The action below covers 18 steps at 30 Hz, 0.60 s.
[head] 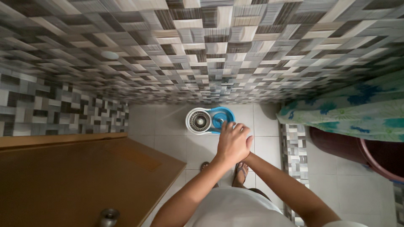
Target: The person dips a mop into a bucket of water, wrings it out using the bucket's spinner mechanism by hand, and then carries the mop and bucket into a dining area.
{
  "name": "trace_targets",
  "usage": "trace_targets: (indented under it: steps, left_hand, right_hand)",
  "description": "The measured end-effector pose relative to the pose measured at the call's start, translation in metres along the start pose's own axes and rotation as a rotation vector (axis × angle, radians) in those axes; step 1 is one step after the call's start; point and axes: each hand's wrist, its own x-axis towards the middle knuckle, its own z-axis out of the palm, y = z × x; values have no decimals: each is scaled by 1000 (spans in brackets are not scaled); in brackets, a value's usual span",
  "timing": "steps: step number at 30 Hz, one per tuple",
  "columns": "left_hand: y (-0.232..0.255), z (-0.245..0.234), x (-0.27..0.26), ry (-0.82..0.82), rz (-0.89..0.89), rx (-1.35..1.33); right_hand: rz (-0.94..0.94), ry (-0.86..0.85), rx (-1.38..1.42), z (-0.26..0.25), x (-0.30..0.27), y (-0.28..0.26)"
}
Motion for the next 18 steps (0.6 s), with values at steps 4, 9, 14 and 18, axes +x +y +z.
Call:
trace_targets:
  steps: [4,9,14,18]
  left_hand:
    - [-13,17,-5,-30,-32,31]
    - [-33,45,-14,-64,-41,77]
    - [-53,80,-30,-70,-92,119]
    - [-65,95,-37,-86,-136,146]
  right_hand:
    - [-68,73,248,-2,11,8]
    - [-401,-130,188,1,25,19]
    - [-161,5,-160,-5,38,17]
    - [-68,-65,-817,-7,24,11]
